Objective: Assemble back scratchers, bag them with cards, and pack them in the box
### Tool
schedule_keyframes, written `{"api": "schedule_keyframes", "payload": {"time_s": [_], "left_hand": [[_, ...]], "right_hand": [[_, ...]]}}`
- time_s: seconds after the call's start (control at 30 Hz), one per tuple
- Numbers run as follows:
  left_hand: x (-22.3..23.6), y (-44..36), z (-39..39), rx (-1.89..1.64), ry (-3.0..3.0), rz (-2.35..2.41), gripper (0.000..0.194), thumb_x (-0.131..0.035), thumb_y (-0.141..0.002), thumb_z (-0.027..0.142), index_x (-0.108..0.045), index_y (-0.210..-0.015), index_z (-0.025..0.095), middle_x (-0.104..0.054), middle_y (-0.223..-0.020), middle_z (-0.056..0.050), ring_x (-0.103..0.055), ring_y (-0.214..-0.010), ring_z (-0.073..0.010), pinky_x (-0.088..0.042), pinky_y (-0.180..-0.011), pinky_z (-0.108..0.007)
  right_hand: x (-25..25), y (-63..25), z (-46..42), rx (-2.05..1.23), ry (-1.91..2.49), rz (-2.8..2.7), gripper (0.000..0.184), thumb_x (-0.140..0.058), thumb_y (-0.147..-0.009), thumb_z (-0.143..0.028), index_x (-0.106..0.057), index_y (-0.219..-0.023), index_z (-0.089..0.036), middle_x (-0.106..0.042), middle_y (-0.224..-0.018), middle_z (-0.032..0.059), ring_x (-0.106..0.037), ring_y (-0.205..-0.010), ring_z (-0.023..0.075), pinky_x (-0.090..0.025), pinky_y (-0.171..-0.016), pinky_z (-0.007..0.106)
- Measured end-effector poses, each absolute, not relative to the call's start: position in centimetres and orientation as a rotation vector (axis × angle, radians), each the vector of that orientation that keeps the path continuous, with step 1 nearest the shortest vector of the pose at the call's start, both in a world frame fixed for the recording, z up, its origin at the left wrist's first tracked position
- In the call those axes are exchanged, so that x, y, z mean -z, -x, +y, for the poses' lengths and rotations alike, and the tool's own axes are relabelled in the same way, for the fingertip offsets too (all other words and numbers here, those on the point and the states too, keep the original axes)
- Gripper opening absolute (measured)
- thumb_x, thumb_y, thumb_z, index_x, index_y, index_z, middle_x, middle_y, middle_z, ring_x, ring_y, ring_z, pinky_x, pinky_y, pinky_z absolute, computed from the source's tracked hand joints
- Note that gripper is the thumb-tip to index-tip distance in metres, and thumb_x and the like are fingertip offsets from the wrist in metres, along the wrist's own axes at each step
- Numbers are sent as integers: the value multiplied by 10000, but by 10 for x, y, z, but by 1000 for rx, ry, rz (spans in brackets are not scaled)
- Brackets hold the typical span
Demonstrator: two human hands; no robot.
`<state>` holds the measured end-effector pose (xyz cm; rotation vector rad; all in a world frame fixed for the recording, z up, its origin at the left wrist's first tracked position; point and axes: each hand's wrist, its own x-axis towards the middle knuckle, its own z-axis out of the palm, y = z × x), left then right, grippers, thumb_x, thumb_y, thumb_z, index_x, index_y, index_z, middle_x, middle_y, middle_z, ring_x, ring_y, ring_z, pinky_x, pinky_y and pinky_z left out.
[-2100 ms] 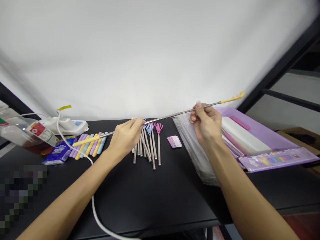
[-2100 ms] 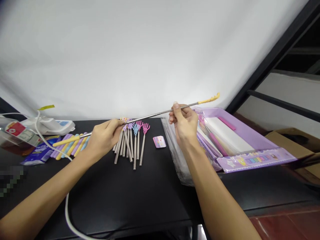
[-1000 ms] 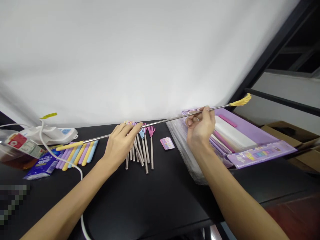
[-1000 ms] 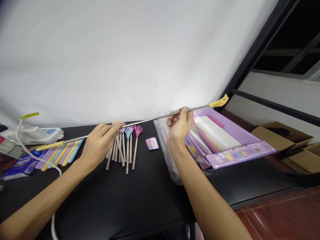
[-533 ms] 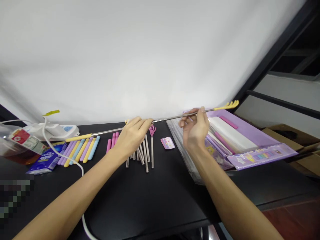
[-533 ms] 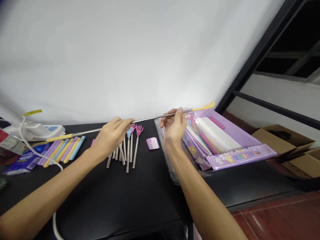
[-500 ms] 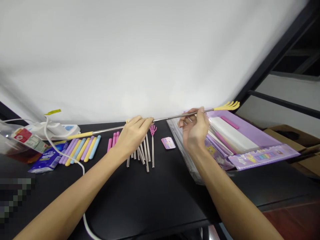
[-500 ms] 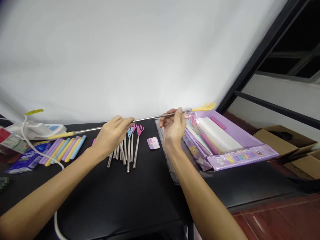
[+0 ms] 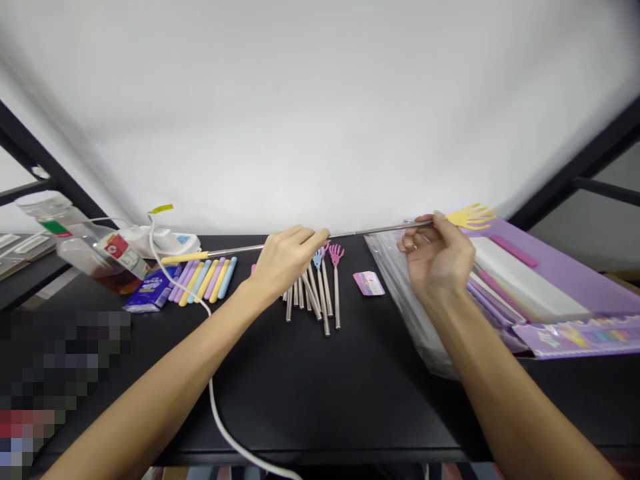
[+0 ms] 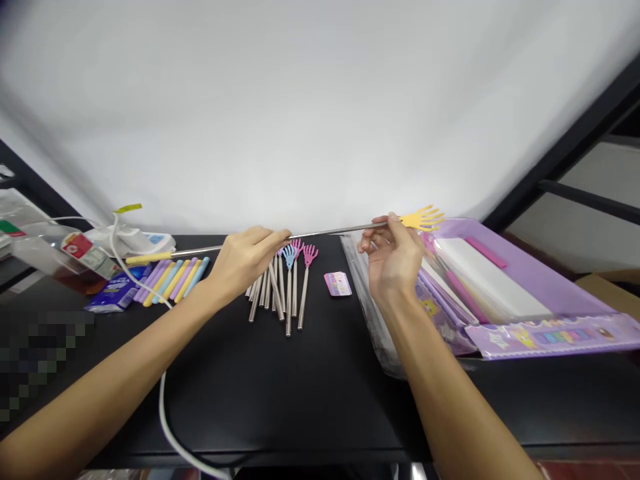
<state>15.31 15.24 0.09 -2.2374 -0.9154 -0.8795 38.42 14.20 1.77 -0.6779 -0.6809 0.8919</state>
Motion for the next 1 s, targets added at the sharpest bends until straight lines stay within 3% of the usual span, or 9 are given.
{"api": "schedule_keyframes", "payload": {"time_s": [0.17, 0.3, 0.43, 0.63, 0.83, 1.0], "left_hand": [[-2, -149, 150, 886, 2269, -897, 224, -465, -1052, 256, -673, -1087, 179, -688, -740, -6, -603, -653, -122, -363, -559, -260], [-1, -127, 150, 811, 2230, -949, 237, -480, -1049, 341, -657, -1135, 209, -710, -738, -4, -628, -620, -130, -353, -554, -270], [-1, -114, 152, 745, 2188, -989, 259, -476, -1048, 339, -667, -976, 179, -720, -716, -19, -651, -601, -150, -298, -518, -288], [-6, -129, 146, 675, 2269, -976, 372, -383, -1076, 394, -658, -952, 176, -688, -666, -17, -628, -578, -138, -223, -495, -290], [-2, -102, 143, 729, 2203, -979, 289, -460, -1053, 374, -674, -1015, 184, -712, -731, -10, -619, -579, -138, -272, -511, -280], [-5, -114, 141, 758, 2243, -932, 353, -414, -1069, 364, -693, -974, 170, -698, -716, -13, -619, -591, -131, -260, -497, -286]], "right_hand": [[-21, -378, 137, -900, 708, -730, 264, -581, -899, -236, -640, -658, -148, -581, -557, 12, -566, -498, 123, -441, -416, 217], [-30, -389, 138, -805, 694, -592, 360, -474, -934, -190, -608, -602, -160, -525, -526, 2, -499, -443, 100, -375, -379, 208], [-29, -394, 142, -829, 701, -513, 419, -404, -966, -208, -572, -584, -177, -474, -516, -10, -448, -424, 97, -358, -376, 213], [-17, -380, 141, -921, 688, -679, 252, -573, -898, -232, -630, -665, -153, -579, -633, 6, -547, -518, 109, -429, -435, 218], [-21, -389, 144, -890, 669, -564, 348, -477, -935, -160, -614, -616, -152, -535, -571, -5, -492, -482, 86, -386, -411, 199], [-12, -359, 134, -1177, 707, -834, 169, -670, -836, -237, -719, -727, -118, -646, -635, 51, -599, -594, 128, -475, -482, 218]]}}
